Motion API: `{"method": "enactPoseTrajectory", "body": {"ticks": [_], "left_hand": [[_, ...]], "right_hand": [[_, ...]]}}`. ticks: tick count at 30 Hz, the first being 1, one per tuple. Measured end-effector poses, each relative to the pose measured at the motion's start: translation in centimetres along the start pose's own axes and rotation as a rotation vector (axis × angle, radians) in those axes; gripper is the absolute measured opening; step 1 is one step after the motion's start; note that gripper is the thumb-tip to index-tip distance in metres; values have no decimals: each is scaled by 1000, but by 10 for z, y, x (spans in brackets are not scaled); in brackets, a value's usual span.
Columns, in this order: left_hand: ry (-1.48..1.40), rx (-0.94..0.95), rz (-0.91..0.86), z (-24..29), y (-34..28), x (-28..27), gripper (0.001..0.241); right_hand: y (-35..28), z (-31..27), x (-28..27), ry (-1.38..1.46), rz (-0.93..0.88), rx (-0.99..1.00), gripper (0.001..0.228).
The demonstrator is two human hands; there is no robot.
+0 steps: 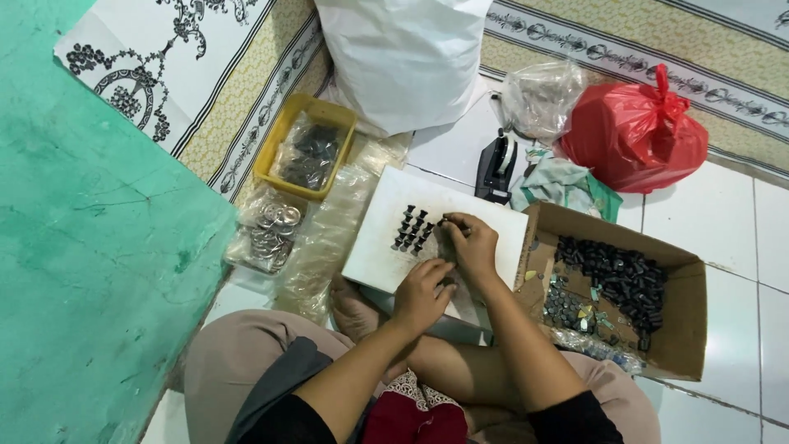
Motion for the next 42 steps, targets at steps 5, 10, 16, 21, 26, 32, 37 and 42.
{"method": "enactPoseTrajectory", "body": {"ticks": [5, 10, 16, 21, 26, 32, 37, 42], "left_hand": [[-2, 3, -15, 0, 2, 0, 29], [7, 20, 3, 2, 2, -3, 26], [16, 47, 14, 4, 3, -3, 24], [24, 44, 22, 0, 1, 2, 23], [32, 36, 23, -2, -1, 6, 23], [2, 55, 7, 6, 0, 2, 24], [5, 84, 2, -1, -2, 12, 24], [69, 146, 8, 15, 0, 17, 26]], "right_hand": [[14, 0, 15, -67, 17, -84, 13], [16, -3, 20, -96, -29, -141, 15], [18, -2, 20, -113, -67, -144, 21], [18, -2, 20, -108, -102, -117, 24], [18, 2, 17, -105, -95, -88, 25], [8, 1, -22, -84, -90, -27, 29], [-12, 15, -109, -182, -120, 16, 30], [-39, 79, -215, -169, -140, 464, 34]]}}
Point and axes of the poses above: each hand's wrist, its own y-axis towards the middle knuckle, its own x-axis out of the palm, z = x × y, the point moved 6 cm from there along y, towards the middle knuckle, and after that the axes turned 1 degree about x, right-handed, at the moved point
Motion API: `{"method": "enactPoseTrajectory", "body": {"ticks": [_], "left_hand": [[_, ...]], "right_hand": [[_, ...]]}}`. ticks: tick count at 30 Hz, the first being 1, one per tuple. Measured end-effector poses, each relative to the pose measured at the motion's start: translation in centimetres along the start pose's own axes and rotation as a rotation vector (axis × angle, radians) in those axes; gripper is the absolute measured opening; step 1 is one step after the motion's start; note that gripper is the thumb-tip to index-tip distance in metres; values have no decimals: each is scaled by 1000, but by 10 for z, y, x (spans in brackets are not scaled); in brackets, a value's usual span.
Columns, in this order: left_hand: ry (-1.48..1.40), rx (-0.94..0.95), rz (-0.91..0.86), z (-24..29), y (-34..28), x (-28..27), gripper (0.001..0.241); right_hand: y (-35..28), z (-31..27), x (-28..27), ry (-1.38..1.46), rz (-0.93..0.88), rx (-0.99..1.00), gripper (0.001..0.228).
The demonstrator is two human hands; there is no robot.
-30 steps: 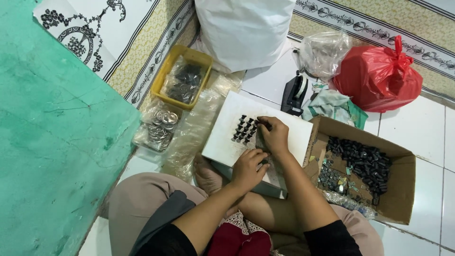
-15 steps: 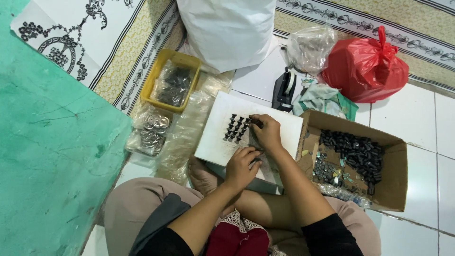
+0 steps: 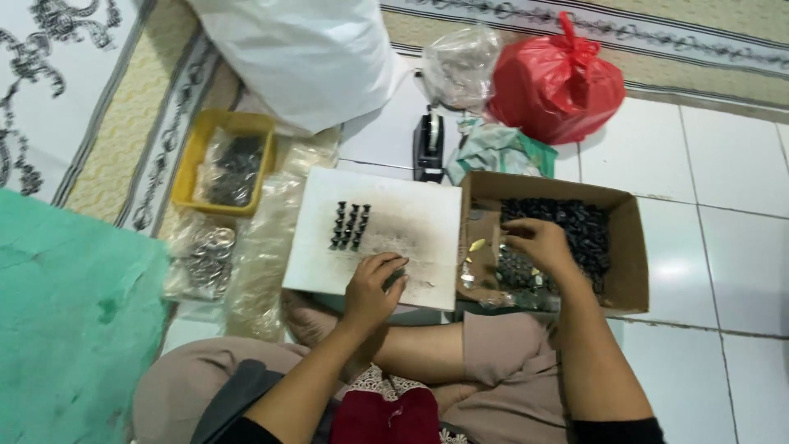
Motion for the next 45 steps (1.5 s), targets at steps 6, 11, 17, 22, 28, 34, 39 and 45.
{"method": "enactPoseTrajectory", "body": {"ticks": [6, 11, 17, 22, 28, 34, 39, 45], "left_hand": [[-1, 197, -91, 53, 39, 54, 19], [-10, 235, -247, 87, 82, 141, 17], [177, 160, -470, 58, 130, 256, 16], [282, 170, -487, 10, 142, 333, 19], [423, 267, -363, -14, 141, 353, 10], [488, 418, -267, -15, 140, 356, 6], [413, 362, -373, -20, 136, 360, 14], [339, 254, -461, -31, 132, 354, 13]], "right_hand": [[29, 126, -27, 301, 157, 214, 38], [56, 149, -22, 183, 181, 229, 29], [98, 181, 13, 23, 159, 274, 23], [133, 215, 39, -110, 170, 334, 31], [106, 164, 20, -180, 260, 330, 23], [101, 143, 16, -258, 288, 267, 17], [99, 153, 20, -266, 299, 284, 16], [99, 174, 20, -48, 334, 340, 18]]}}
Point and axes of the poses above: each hand's wrist, its own y-axis towards the middle knuckle, its own x-axis out of the palm, z = x × y, the point moved 6 cm from there along y, towards the middle knuckle, and after that the axes turned 1 degree about x, right-handed, at the moved point
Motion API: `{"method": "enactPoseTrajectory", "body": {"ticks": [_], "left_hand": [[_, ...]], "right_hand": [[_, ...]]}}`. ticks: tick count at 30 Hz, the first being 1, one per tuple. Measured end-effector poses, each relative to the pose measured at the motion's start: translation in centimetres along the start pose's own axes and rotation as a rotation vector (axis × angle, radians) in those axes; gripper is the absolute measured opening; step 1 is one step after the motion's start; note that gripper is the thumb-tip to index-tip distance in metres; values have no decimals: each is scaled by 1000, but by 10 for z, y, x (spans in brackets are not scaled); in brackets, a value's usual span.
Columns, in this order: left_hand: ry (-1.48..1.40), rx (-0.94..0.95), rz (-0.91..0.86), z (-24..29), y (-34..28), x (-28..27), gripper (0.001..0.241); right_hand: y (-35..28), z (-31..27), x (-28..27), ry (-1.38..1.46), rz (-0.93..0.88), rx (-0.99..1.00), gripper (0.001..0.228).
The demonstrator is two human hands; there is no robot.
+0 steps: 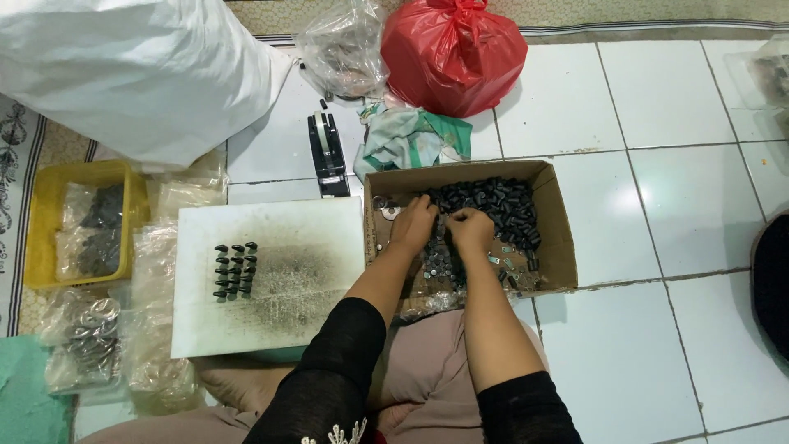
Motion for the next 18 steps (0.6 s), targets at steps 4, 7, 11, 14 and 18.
{"method": "enactPoseTrajectory", "body": {"ticks": [4, 7, 11, 14, 18], "left_hand": [[-68, -73, 10, 21, 6, -37, 17], [-224, -130, 64, 26, 4, -63, 11], [-699, -383, 134, 30, -25, -112, 29], [-1096, -589, 125, 32, -76, -164, 46], [-1580, -877, 171, 17, -161, -186, 51]], "right_hand": [[21, 26, 11, 313, 62, 12, 22], [22, 31, 8, 448, 110, -11, 25], [6, 18, 5, 544, 48, -9, 25], [-31, -13, -5, 706, -90, 23, 29], [-93, -70, -35, 895, -289, 20, 45]]}}
Point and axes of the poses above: each hand's wrist, its own y-axis towards the middle knuckle, its own x-axis out of the palm, z = x × y, the point moved 6 cm from there along y, towards the middle knuckle, and after that the axes turned 1 degree about x, right-handed, at the moved point
